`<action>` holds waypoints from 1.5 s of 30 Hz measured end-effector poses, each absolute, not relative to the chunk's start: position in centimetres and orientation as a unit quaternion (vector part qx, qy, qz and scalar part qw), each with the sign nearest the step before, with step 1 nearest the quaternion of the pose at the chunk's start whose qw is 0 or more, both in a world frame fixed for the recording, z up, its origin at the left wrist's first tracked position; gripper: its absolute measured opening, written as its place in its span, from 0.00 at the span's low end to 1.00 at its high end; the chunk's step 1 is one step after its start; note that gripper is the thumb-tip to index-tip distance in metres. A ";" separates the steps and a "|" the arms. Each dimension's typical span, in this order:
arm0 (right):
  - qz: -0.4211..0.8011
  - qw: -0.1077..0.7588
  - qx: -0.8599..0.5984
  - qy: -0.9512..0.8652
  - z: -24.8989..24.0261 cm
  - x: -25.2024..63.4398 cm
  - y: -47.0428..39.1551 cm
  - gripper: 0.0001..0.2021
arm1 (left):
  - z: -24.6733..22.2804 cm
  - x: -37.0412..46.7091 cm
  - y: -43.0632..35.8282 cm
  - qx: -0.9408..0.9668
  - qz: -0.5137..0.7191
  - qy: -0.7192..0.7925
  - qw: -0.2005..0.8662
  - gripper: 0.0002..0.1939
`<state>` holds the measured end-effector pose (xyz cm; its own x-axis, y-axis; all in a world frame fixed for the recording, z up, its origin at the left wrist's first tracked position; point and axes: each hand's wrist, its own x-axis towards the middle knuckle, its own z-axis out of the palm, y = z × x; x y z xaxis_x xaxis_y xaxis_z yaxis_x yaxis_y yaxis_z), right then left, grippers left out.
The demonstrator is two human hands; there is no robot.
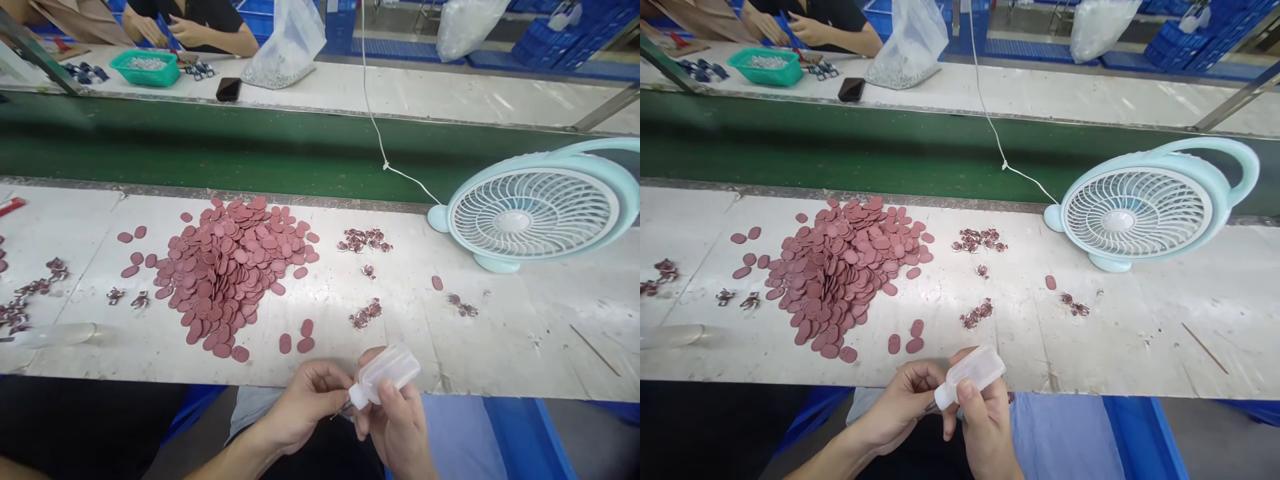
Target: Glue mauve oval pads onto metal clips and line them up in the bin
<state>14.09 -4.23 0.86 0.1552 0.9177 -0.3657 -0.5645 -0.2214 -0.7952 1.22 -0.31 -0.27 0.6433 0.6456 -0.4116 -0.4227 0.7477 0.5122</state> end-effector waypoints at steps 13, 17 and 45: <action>0.641 0.599 -0.437 -0.197 1.7 13.8 -4.1 0.19 | -1.0 -0.3 0.1 0.159 0.247 0.307 0.905 0.09; 0.561 0.629 -0.490 -0.224 2.5 14.9 -4.0 0.19 | -1.3 -1.1 0.1 0.088 0.306 0.344 0.883 0.15; 0.263 0.621 -0.602 -0.428 1.8 13.6 -4.7 0.13 | -0.8 -0.5 -0.5 0.062 0.324 0.289 0.899 0.14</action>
